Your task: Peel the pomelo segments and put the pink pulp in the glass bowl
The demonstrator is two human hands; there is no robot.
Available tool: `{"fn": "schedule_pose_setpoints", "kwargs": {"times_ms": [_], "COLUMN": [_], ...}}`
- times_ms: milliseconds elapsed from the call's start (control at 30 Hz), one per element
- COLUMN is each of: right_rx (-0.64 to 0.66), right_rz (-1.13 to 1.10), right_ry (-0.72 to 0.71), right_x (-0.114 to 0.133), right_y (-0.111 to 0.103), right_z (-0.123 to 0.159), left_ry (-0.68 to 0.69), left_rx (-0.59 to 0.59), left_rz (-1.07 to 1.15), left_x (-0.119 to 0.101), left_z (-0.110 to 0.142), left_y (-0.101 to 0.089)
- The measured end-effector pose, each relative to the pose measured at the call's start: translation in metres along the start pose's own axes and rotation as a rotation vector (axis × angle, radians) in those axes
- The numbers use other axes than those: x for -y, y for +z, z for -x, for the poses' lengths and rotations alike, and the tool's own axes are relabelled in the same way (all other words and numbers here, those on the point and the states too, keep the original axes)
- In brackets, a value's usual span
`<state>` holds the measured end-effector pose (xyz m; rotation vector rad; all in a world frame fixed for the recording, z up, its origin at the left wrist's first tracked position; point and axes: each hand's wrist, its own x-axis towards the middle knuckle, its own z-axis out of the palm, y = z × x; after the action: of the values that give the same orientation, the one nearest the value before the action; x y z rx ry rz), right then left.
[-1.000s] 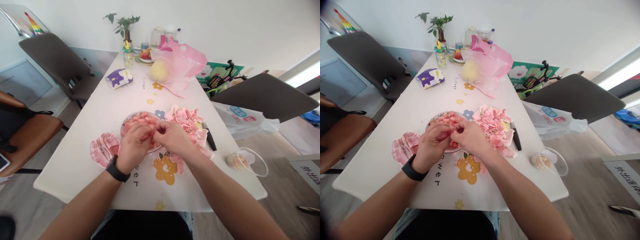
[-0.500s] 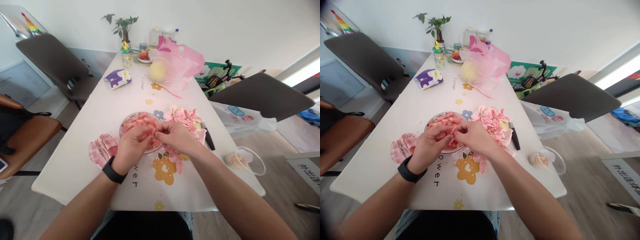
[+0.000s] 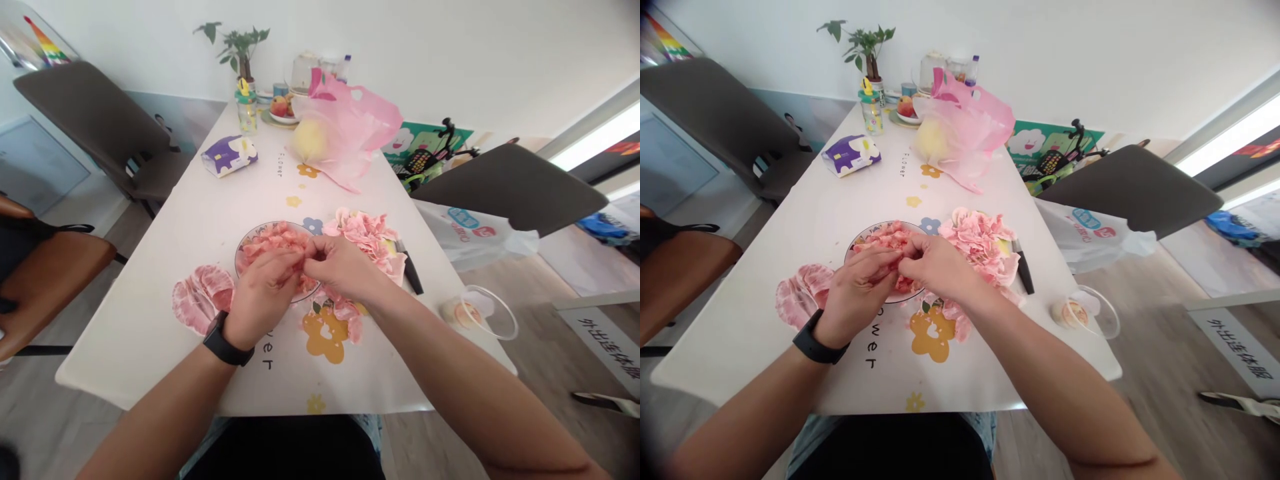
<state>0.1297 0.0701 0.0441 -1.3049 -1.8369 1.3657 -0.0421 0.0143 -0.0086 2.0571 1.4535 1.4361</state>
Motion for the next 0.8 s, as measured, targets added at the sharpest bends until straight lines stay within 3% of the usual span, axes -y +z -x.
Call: {"fn": "schedule_pose_setpoints", "kwargs": {"times_ms": [100,167,233,400,533,667,800], "right_rx": [0.078,0.142,0.126,-0.106,-0.142,-0.103,-0.052], "right_rz": [-0.151,-0.198,-0.153,0.205,0.403,0.553,0.848], "right_ry": [0.077,0.114,0.093,-0.143,-0.308,-0.246,-0.22], "right_x": [-0.003,-0.004,-0.002,0.004,0.005,0.007,0.011], "right_y": [-0.002,-0.005,-0.008,-0.002,0.004,0.005,0.007], "right_z": [-0.002,-0.001,0.001,0.012,0.015,0.014,0.017], "left_ry": [-0.015,-0.094,-0.218,-0.494,-0.625,-0.601,-0.598], "left_rx": [0.024,0.064,0.091,0.07,0.115,0.083,0.111], "left_rz": [0.061,0.122,0.194,0.397,0.506,0.414,0.416], "left_x": [-0.003,-0.005,-0.007,-0.009,-0.007,-0.004,-0.003], "left_z": [0.0,-0.002,-0.004,-0.01,-0.011,-0.007,-0.001], "left_y": [-0.002,-0.004,-0.005,-0.007,-0.007,-0.002,0.002]}}
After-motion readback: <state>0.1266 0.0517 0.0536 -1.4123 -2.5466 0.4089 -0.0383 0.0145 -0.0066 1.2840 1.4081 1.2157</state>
